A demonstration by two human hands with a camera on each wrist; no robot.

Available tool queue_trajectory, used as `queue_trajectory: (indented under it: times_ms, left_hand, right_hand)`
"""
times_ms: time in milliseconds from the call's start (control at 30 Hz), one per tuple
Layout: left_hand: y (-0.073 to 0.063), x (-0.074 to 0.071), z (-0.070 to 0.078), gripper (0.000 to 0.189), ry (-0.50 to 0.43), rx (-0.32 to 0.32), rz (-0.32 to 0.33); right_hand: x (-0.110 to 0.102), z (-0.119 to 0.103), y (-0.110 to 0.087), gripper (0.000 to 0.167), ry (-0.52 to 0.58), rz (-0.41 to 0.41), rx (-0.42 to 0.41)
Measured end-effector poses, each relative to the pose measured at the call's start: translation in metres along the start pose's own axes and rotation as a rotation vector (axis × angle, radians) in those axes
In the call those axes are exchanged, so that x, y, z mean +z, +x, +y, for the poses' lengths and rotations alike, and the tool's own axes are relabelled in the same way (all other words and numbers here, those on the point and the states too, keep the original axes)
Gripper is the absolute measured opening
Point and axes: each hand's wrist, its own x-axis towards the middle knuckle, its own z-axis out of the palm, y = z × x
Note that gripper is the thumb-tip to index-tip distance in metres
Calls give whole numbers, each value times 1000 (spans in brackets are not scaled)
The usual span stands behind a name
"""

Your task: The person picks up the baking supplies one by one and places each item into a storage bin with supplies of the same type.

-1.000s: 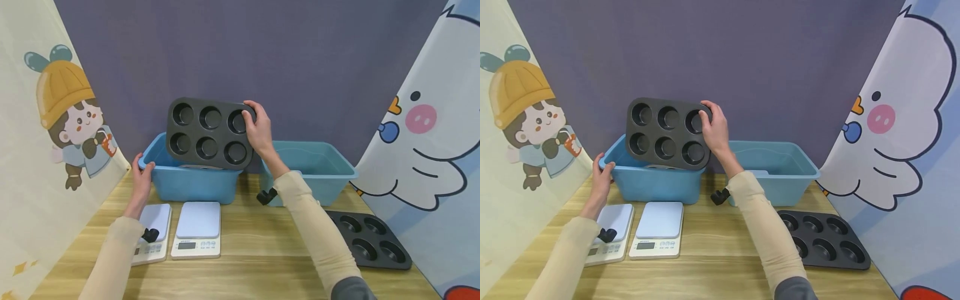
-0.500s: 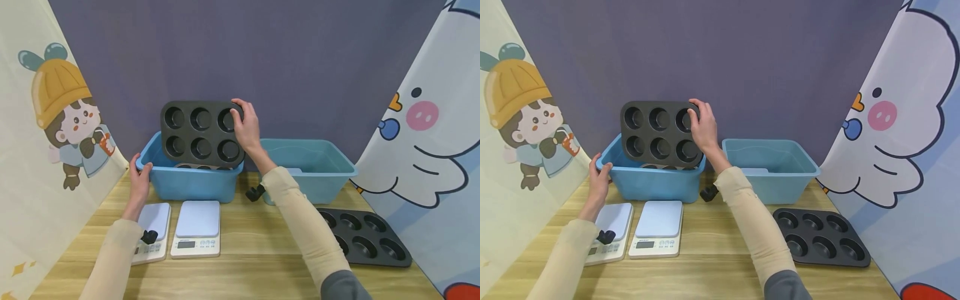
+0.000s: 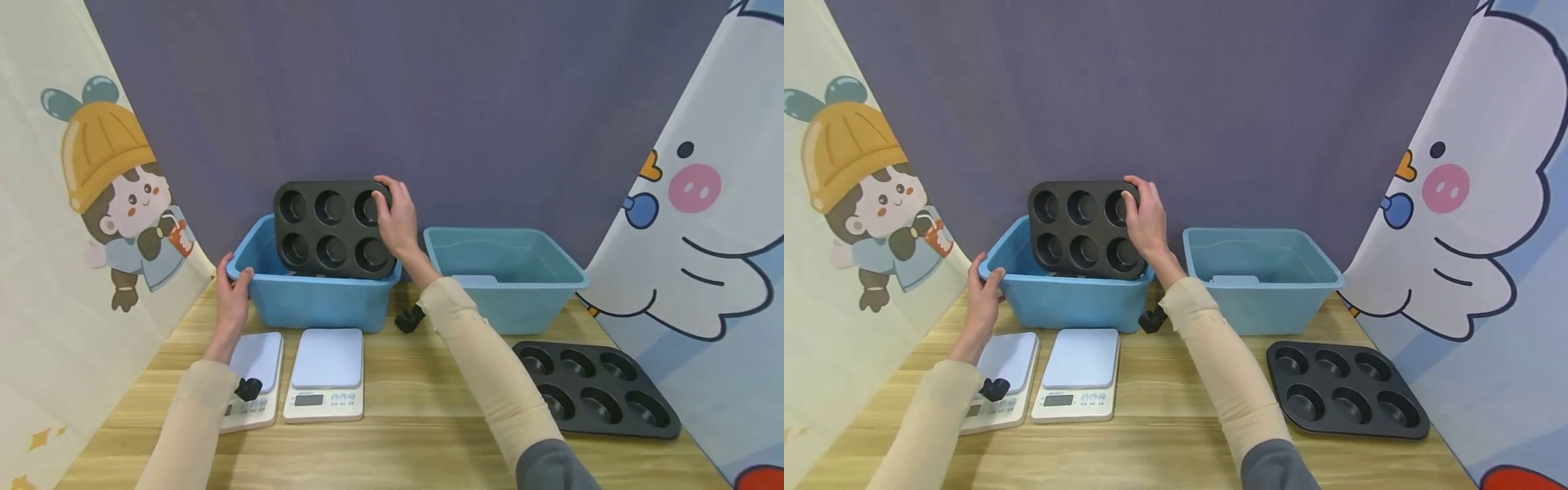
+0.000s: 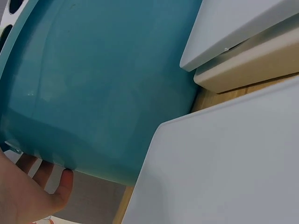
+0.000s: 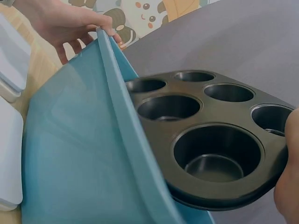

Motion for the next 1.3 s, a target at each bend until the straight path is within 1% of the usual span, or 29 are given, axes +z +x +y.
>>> queue_trajectory:
  times_ms: [100,200,400,600,667,800,867,967,1100,1200,1300]
  left_hand:
    - [0,1,1,62,11,0,-4]
    - [-1,2,1,63,13,1,-14]
    - [-5,2,0,63,26,12,-14]
    - [-6,0,0,63,31,24,-13]
    - [-10,1,8,63,34,8,-19]
    - [-24,3,26,63,32,-15,-36]
    - [-28,2,32,63,29,-13,-41]
    - [-24,-1,29,63,18,-8,-40]
    - [-14,-3,16,64,18,-8,-35]
    - [-9,-2,5,64,20,6,-32]
    - [-8,-1,-1,63,25,28,-26]
  right_hand:
    - [4,4,-3,34,-14,-13,-3]
    - [9,9,-8,34,-38,-39,22]
    - [20,18,-19,34,-93,-129,70]
    - [29,22,-29,34,-107,-209,117]
    - [31,24,-31,34,-110,-239,133]
    - [33,27,-32,34,-94,-297,167]
    - [34,25,-32,34,-84,-335,184]
    - [36,21,-32,35,-83,-399,219]
    - [35,21,-32,38,-143,-465,254]
    - [32,22,-31,40,-237,-497,252]
    - [28,22,-30,42,-382,-527,221]
